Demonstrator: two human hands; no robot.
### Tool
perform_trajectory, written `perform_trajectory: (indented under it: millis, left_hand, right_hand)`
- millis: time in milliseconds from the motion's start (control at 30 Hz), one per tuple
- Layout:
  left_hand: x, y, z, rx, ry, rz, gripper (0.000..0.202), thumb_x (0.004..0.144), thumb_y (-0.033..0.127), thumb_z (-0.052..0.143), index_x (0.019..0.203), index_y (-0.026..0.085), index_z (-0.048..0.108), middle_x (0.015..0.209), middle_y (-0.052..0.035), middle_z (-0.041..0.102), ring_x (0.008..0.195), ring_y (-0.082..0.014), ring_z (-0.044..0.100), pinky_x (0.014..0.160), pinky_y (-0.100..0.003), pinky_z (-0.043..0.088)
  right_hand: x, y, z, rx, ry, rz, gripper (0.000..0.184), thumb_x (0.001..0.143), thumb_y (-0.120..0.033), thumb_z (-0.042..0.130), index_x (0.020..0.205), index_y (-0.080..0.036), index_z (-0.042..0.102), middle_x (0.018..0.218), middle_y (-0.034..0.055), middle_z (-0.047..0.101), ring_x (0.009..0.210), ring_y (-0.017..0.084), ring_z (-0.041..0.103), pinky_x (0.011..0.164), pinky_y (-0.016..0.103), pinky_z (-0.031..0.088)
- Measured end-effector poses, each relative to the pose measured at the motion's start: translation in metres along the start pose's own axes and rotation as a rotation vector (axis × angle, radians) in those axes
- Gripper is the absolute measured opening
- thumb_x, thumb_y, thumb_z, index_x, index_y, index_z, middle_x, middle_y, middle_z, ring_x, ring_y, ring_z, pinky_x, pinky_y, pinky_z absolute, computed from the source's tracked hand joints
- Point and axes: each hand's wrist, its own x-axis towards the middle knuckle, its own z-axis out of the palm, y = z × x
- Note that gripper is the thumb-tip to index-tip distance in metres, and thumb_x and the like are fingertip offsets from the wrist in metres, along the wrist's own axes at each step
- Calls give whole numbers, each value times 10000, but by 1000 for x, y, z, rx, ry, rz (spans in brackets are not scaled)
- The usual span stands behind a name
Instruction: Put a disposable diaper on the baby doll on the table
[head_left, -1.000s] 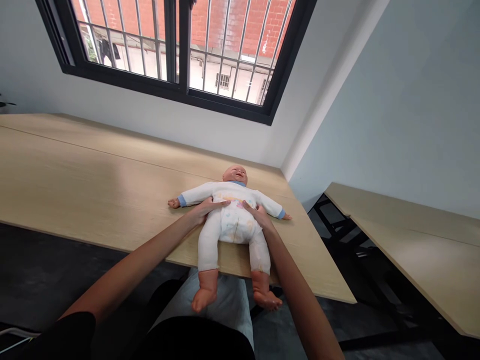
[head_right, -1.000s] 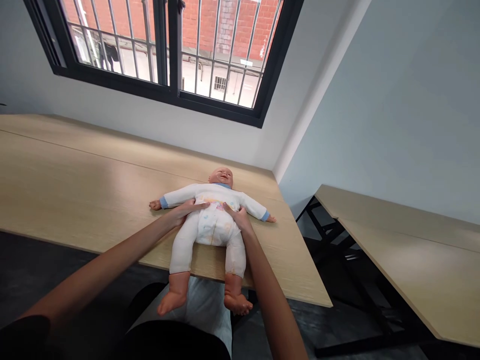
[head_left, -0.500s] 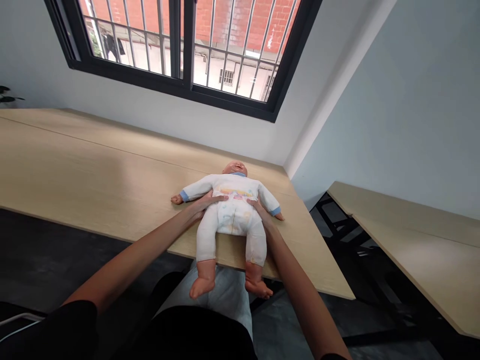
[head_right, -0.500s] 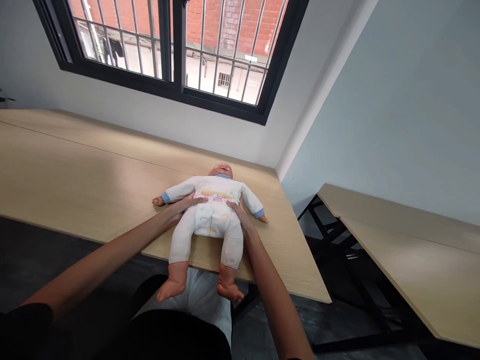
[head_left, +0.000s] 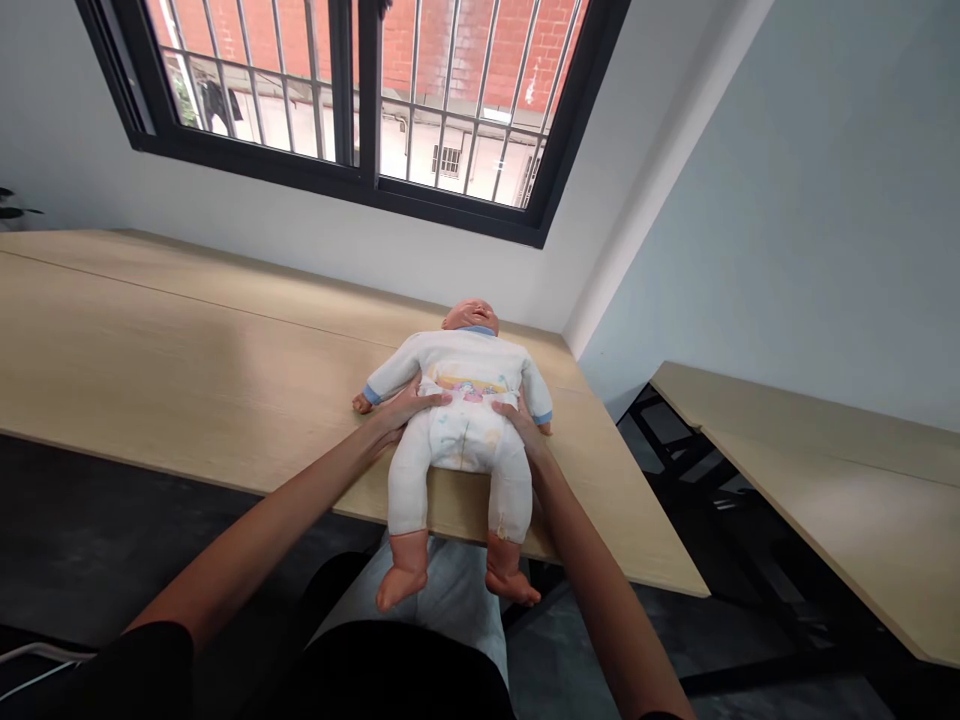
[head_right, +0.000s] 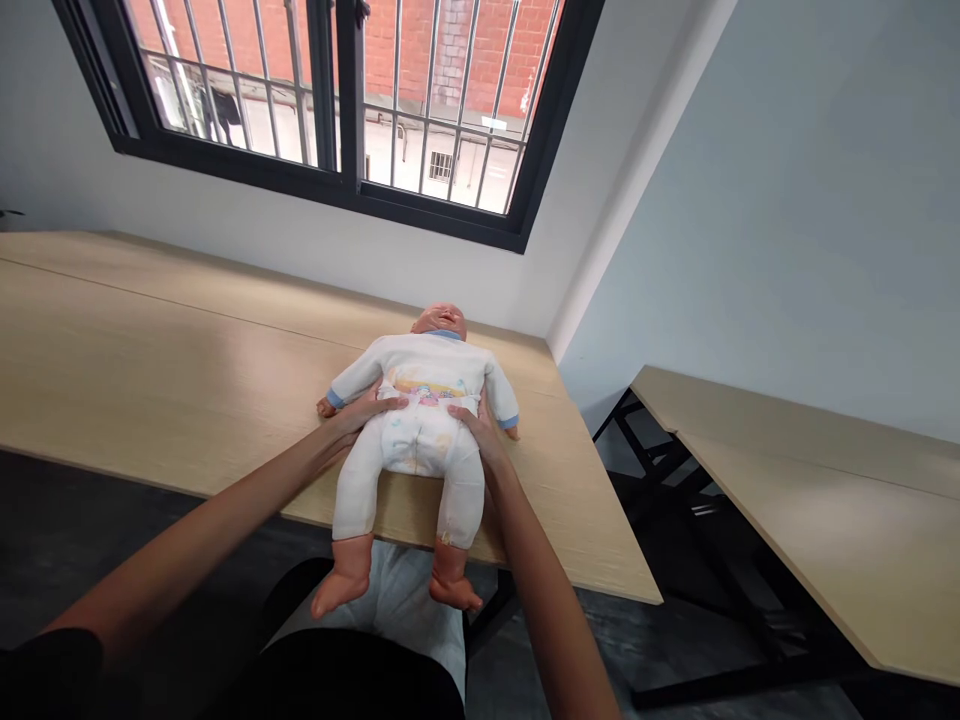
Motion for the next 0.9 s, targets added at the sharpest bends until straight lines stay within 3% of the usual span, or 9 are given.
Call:
perform_trajectory:
  millis: [267,433,600,733,900]
  left_hand:
    - [-2,5,-3,124,86,110,970,544,393,908,1378,196,453,1408,-178,547,1212,-351,596,945,-436,566]
    - [-14,9,-1,155,153,80,1078,468,413,940,1389,221,414,1354,-156,596,1192,-368,608,896,-411,589]
    - [-50,18,11,183,158,44,1200,429,404,947,1450,237,338,1391,-146,566,1232,-390,576,903,-415,588]
    - [-85,28,27,256,118,15,1183,413,348,945,1447,296,373,1385,-110,579,1243,-399,565,912,-439,585]
    - [-126,27,44,328,40,11,1043,378,324,929,1329,432,513,1233,10,681,1203,-361,605,955,-453,569]
  right_hand:
    - [-7,-14,8,-2,22,-38,920,612,-281,790,1425,-287,359,1366,68,564,1183,309,598,966,448,542]
    - [-19,-20,10,-98,64,-79,1039,585,-332,824,1475,-285,292,1432,92,503,1245,328,551,1013,460,516]
    - [-61,-22,14,-135,76,-79,1166,573,-371,862,1526,-293,195,1446,109,483,1275,353,524,1030,512,505]
    - [-105,-23,14,-173,116,-161,1226,554,-421,883,1533,-401,144,1469,72,457,1314,364,487,1057,564,469]
    - [-159,-13,0,-410,175,-266,1231,453,-563,866,1486,-554,196,1286,23,603,1164,403,595,866,580,564]
